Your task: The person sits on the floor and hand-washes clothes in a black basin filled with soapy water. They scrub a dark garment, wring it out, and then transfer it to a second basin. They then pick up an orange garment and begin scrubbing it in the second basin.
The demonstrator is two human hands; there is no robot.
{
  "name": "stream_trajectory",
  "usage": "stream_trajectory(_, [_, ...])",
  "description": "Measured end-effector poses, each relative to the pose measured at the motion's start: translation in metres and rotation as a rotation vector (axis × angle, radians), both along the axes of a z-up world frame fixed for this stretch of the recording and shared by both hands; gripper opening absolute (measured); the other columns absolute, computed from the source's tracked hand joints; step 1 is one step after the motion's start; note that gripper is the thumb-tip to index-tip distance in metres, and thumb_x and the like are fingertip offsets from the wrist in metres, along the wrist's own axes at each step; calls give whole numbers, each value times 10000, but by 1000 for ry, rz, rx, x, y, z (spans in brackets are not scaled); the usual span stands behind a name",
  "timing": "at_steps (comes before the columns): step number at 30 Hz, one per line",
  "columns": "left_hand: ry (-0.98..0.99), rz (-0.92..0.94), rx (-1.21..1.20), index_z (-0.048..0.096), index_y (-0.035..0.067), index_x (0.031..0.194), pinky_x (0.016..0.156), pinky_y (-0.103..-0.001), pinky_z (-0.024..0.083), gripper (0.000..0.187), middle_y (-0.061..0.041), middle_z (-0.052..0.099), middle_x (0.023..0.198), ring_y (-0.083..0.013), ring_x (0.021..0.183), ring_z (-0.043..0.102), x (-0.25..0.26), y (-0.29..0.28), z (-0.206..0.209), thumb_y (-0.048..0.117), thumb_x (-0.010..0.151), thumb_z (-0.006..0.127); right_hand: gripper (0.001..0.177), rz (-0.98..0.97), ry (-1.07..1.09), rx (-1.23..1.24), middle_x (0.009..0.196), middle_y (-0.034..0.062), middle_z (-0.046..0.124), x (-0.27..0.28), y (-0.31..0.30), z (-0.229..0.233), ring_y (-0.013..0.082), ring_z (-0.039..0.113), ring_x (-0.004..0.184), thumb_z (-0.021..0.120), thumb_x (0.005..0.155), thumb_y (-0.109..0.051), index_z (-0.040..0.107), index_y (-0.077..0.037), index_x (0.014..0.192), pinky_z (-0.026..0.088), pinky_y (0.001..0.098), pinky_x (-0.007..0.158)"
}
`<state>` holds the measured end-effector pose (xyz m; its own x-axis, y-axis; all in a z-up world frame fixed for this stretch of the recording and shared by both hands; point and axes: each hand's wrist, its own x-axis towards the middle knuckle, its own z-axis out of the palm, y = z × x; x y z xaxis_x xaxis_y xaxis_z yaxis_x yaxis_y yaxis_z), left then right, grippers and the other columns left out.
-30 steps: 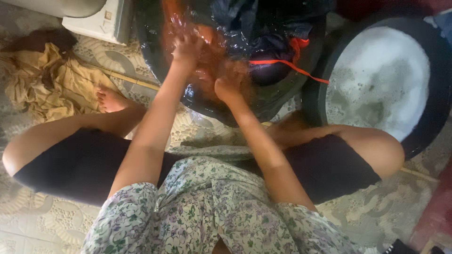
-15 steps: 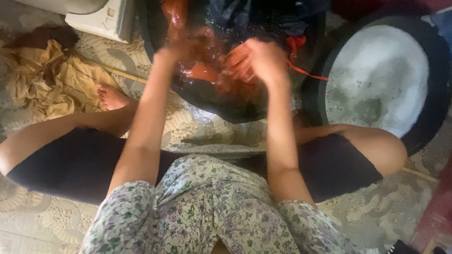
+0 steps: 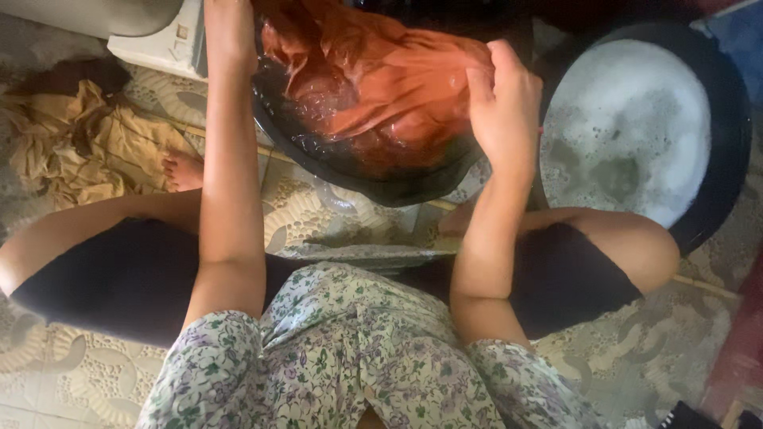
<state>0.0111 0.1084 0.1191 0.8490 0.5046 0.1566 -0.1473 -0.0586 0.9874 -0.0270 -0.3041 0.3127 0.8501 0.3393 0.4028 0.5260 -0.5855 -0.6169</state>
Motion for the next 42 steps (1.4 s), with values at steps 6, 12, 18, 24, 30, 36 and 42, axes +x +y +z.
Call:
stream_trajectory(6, [377,-291,566,632,-25,1160,821,-451,528,316,-209,659,988,-376,976,681,-20,-39,70,250,1040,536,246,-7,322,-245,986,210,743,10,44,-40,419,711,917,654,988,-213,643,-81,1195,536,529,775])
stream_trajectory(12, [614,-594,983,678,68,1262,877,-471,555,375,-212,707,1128,-368,1026,700,-27,-95,-9,213,916,675,369,95,633,-679,1429,198,497,-3,106,-160,462,423,1324,518,1023,-324,598,-189,1356,324,648,1003])
stream_trajectory(18, [690,-745,1270,739,40,1157,908,-453,566,430,-199,727,1106,-355,1021,702,-31,-130,-69,257,792,806,400,106,-4,-553,1263,223,675,-5,107,-357,546,537,1173,503,931,-301,702,-112,1222,208,836,1078])
stream_trajectory(24, [606,-676,1285,703,88,1221,911,-512,527,518,-203,668,1195,-398,1089,638,-27,-126,-69,247,743,824,232,236,364,-524,966,258,721,16,100,-391,439,695,899,566,903,-178,744,-35,943,514,584,841])
stream_trajectory(30, [492,-589,1080,668,136,1285,913,-570,489,625,-207,609,1283,-440,1157,575,-25,-96,-10,236,694,843,155,151,412,-354,944,169,750,53,61,-185,360,716,858,629,903,-134,735,-80,1003,540,475,717])
stream_trajectory(36, [-25,-543,1070,649,139,1315,911,-583,490,621,-211,632,1286,-448,1171,584,-32,-115,52,229,732,838,176,98,228,146,931,127,751,8,36,-11,152,682,787,694,1056,-161,693,-25,1167,533,318,732])
stream_trajectory(42, [-126,-466,523,587,3,1238,895,-400,530,217,-175,711,1115,-309,1028,691,-24,-120,81,189,1130,618,273,21,2,286,1155,118,718,-14,3,17,180,658,1023,757,1058,9,619,-9,1293,542,334,951])
